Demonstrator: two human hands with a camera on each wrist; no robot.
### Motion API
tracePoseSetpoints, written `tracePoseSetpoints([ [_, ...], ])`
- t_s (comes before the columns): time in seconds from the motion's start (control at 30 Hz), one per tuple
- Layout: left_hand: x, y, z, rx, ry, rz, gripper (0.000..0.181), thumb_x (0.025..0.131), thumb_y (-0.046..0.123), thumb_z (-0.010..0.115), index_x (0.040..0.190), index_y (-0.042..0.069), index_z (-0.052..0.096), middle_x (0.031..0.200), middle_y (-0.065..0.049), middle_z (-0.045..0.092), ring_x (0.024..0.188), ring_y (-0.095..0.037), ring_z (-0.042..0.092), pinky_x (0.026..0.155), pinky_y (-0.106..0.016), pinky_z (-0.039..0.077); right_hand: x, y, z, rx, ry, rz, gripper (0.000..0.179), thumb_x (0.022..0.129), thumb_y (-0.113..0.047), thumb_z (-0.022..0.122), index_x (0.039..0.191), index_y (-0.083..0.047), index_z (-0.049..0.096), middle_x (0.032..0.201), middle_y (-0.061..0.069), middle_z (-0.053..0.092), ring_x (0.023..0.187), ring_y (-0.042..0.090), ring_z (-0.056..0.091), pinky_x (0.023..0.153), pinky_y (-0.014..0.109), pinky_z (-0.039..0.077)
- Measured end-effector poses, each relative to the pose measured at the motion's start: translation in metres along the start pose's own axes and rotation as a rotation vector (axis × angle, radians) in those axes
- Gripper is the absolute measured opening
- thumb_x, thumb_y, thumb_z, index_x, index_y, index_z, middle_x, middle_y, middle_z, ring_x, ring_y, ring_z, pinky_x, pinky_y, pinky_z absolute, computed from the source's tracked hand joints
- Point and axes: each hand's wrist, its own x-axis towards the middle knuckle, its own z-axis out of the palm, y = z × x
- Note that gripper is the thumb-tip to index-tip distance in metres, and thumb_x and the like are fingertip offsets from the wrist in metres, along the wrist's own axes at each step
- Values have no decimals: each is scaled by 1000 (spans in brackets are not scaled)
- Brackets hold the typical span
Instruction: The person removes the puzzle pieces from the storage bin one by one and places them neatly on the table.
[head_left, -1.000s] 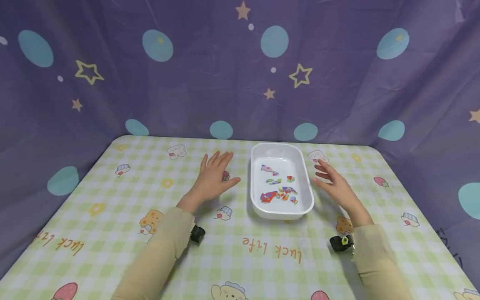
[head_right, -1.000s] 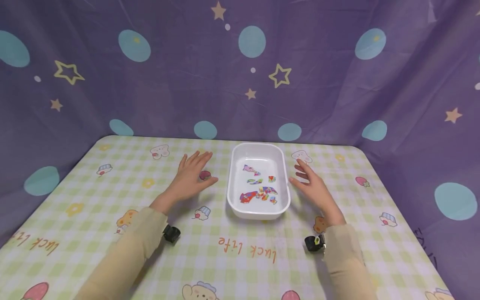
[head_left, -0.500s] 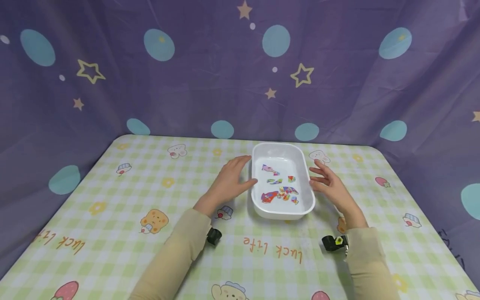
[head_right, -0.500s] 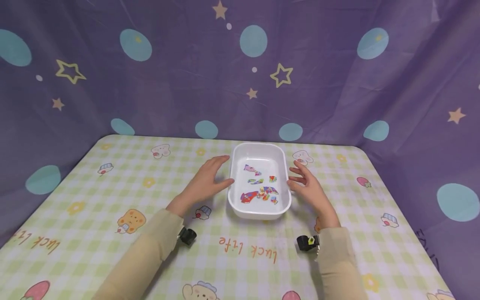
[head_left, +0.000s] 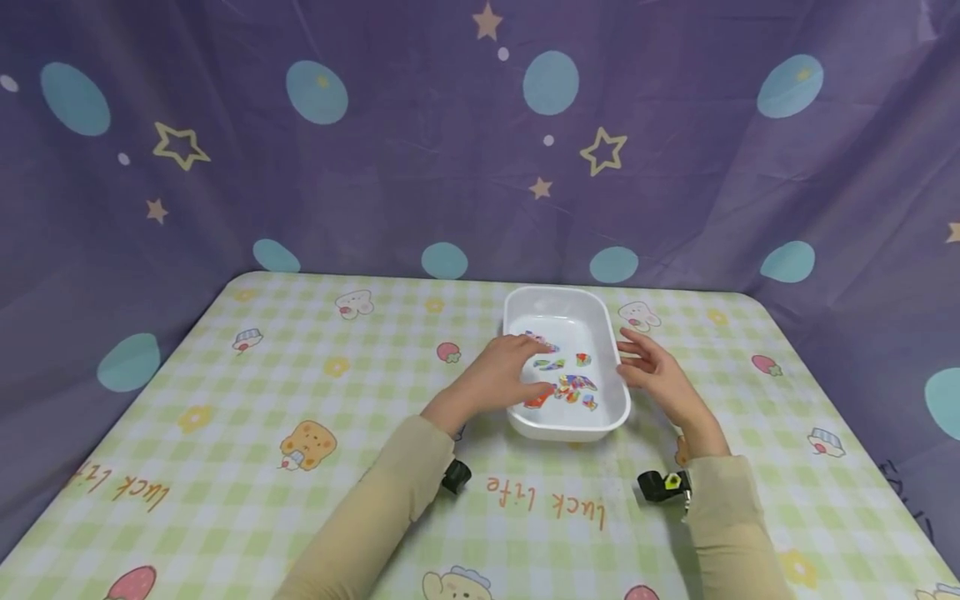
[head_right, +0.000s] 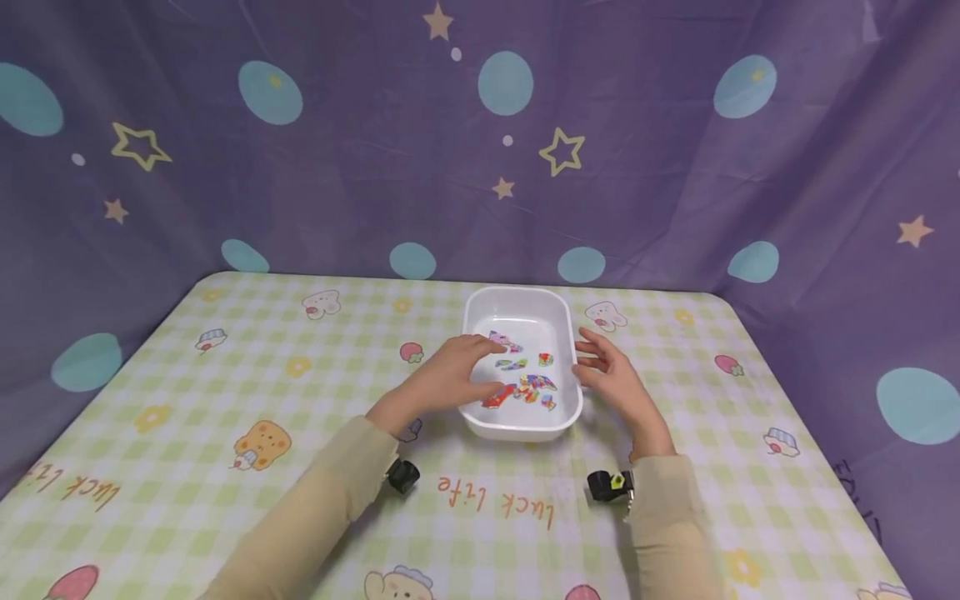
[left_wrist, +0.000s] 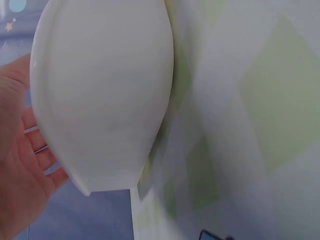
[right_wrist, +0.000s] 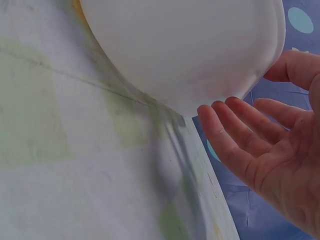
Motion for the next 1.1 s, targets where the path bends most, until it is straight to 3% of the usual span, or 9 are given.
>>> tracePoseSetpoints([
  [0.37, 14, 10, 4, 138, -160, 18, 45, 79, 39, 64, 119, 18, 59, 117, 4, 60, 110, -12, 52, 97, -34, 33, 1, 0, 0, 0, -23, 11, 61, 89, -3, 51, 142, 1, 22, 136, 29, 34, 99, 0, 51, 74, 19, 49],
  [0.67, 27, 18, 9, 192, -302, -84, 48, 73, 37, 72, 117, 21, 59, 99, 8, 63, 88, -9, 54, 82, -32, 42, 2, 3, -1, 27, -44, 36, 61, 88, -4, 52, 141, 2, 23, 139, 28, 31, 98, -2, 53, 75, 18, 48],
  [0.77, 28, 20, 10, 227, -322, -102, 46, 72, 36, 73, 113, 21, 60, 96, 9, 62, 85, -10, 54, 81, -33, 40, 2, 5, -1, 34, -43, 41, 60, 88, -4, 52, 141, 2, 24, 139, 28, 31, 98, -2, 53, 75, 18, 48],
  [0.97, 29, 23, 13, 313, -335, -84, 26, 69, 35, 74, 86, 22, 60, 74, 10, 56, 71, -10, 51, 72, -31, 38, 2, 7, -1, 46, -38, 40, 60, 89, -4, 51, 141, 2, 24, 139, 28, 31, 99, -1, 52, 75, 18, 48],
  [1.1, 30, 23, 16, 354, -341, -93, 24, 69, 35, 74, 79, 23, 56, 72, 11, 55, 70, -9, 51, 71, -31, 38, 1, 7, -2, 47, -41, 45, 59, 89, -6, 52, 141, 1, 25, 139, 26, 32, 99, -1, 52, 76, 18, 48],
])
